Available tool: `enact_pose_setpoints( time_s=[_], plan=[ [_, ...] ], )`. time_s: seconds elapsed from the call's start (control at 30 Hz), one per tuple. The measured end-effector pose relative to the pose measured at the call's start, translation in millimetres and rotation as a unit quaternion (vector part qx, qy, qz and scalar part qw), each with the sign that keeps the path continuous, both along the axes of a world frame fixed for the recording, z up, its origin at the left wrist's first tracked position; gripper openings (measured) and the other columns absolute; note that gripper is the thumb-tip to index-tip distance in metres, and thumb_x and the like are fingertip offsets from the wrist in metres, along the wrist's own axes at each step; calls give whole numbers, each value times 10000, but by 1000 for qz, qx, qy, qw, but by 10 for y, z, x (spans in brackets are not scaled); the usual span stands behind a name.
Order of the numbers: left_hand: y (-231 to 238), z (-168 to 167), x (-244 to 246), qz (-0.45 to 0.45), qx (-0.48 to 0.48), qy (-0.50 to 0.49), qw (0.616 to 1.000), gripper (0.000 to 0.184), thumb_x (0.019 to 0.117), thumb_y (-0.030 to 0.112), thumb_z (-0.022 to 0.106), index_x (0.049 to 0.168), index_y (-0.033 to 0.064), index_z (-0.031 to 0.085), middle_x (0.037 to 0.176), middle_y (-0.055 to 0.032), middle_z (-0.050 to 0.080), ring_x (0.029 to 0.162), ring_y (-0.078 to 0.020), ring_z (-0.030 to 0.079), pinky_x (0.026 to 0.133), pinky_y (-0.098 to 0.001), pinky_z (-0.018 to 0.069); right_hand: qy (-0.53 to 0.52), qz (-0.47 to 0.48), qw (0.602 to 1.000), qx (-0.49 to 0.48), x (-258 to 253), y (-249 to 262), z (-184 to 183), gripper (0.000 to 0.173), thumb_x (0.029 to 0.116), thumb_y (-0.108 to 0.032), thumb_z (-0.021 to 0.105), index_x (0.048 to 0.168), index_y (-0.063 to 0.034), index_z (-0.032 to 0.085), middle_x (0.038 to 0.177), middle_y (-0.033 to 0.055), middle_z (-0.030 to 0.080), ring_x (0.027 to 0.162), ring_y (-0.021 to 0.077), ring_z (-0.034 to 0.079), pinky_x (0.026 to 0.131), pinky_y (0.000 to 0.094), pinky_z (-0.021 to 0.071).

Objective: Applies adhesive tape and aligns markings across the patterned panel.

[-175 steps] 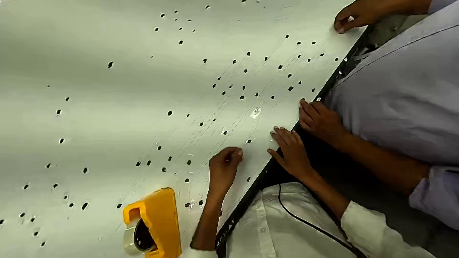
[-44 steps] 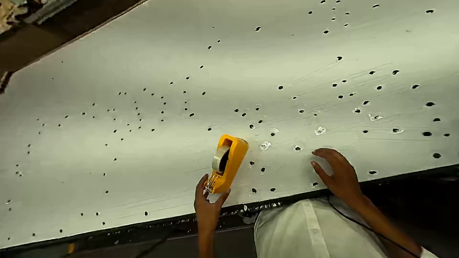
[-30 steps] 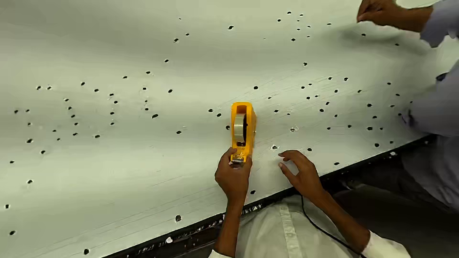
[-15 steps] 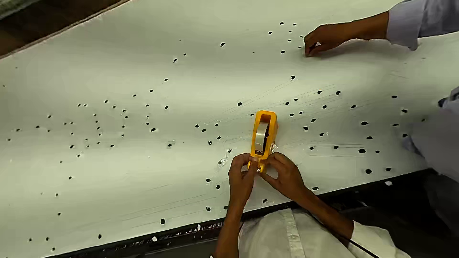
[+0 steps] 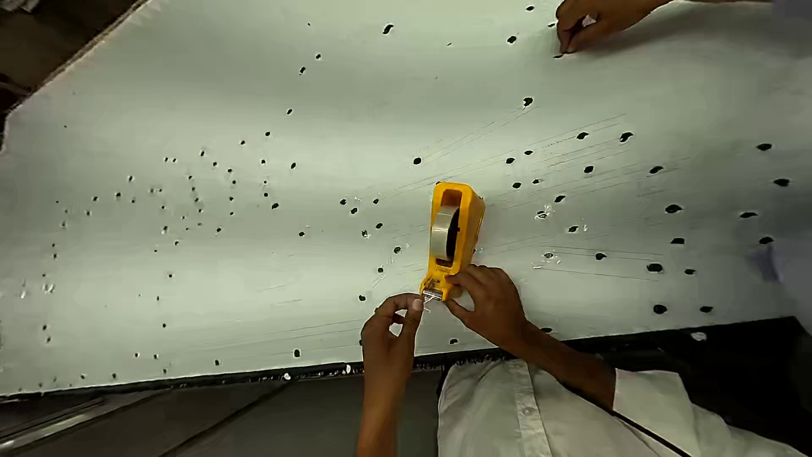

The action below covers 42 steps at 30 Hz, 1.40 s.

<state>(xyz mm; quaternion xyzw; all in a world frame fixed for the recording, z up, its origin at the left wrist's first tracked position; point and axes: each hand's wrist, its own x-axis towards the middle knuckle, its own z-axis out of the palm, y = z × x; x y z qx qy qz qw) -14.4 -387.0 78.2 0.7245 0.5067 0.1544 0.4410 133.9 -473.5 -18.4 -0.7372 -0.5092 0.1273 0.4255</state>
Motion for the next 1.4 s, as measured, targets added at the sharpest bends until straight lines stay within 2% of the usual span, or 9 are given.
enact_pose_setpoints(
  time_s=[0.13, 0.37, 0.5, 0.57, 0.7, 0.8, 0.93, 1.13, 1.4],
  plan=[
    [21, -129, -69, -2, -40, -32, 999, 100, 968, 134, 611, 941, 72, 685, 772, 8, 682, 736, -99, 659, 710, -271, 553, -13, 8, 1000, 2, 21, 20, -31, 303, 808, -312, 801, 1047, -129, 763, 966, 62, 725, 864, 252, 698, 772, 478, 551],
    [-19, -407, -76, 47, -143, -82, 985, 100, 976, 66, 607, 952, 35, 698, 738, 10, 665, 644, -49, 585, 615, -203, 475, 7, 21, 1000, -4, 62, 31, -16, 311, 800, -311, 816, 1038, -118, 763, 972, 48, 733, 881, 227, 703, 815, 497, 543],
    [67, -527, -12, 111, -425, -189, 878, 197, 1007, 47, 502, 868, 70, 640, 704, 16, 608, 582, -50, 560, 569, -204, 505, 77, 58, 995, -29, 156, 13, 7, 360, 779, -313, 806, 1069, -107, 753, 1002, 38, 721, 882, 207, 688, 816, 518, 534],
    [60, -618, -3, 90, -474, -154, 862, 170, 1017, 46, 509, 898, 41, 631, 693, 21, 599, 560, -51, 551, 554, -206, 503, 99, 73, 991, -53, 192, -13, 14, 373, 793, -318, 789, 1103, -115, 743, 1016, 16, 719, 905, 192, 685, 818, 504, 538],
    [83, -634, -187, -5, -365, -61, 929, 153, 1004, 91, 589, 1029, -34, 673, 780, -9, 658, 635, -60, 605, 616, -231, 535, 99, 75, 989, -74, 175, -65, -21, 403, 842, -339, 735, 1186, -129, 717, 1026, 2, 716, 936, 181, 677, 827, 489, 541],
    [635, -630, -343, -51, -175, -9, 983, 218, 1007, 141, 602, 1095, -37, 691, 892, -101, 705, 757, -170, 662, 721, -368, 570, 104, 54, 990, -73, 115, -88, -67, 387, 868, -355, 716, 1178, -123, 712, 1021, 3, 712, 918, 159, 676, 811, 443, 555],
    [1661, -706, -152, -78, -14, 17, 997, 255, 1021, 167, 607, 1154, -39, 677, 935, -178, 709, 816, -281, 681, 766, -487, 568, 112, 3, 991, -74, 15, -53, -121, 392, 855, -370, 729, 1130, -92, 704, 1007, 23, 704, 901, 144, 675, 797, 382, 573],
    [2723, -780, 58, -6, 23, -9, 1000, 296, 1019, 182, 614, 1202, -46, 662, 951, -205, 716, 831, -317, 691, 795, -529, 561, 75, -66, 990, -95, -112, -13, -42, 498, 855, -483, 727, 1130, -68, 712, 1006, 39, 724, 903, 166, 687, 789, 399, 572],
    [3297, -826, 39, 39, 27, -64, 997, 333, 1011, 171, 630, 1218, -88, 598, 973, -215, 704, 847, -320, 695, 806, -521, 569, 4, -103, 994, -37, -479, -1, 62, 395, 874, -327, 766, 1054, 22, 720, 923, 156, 721, 868, 241, 687, 838, 389, 551]
  ],
)
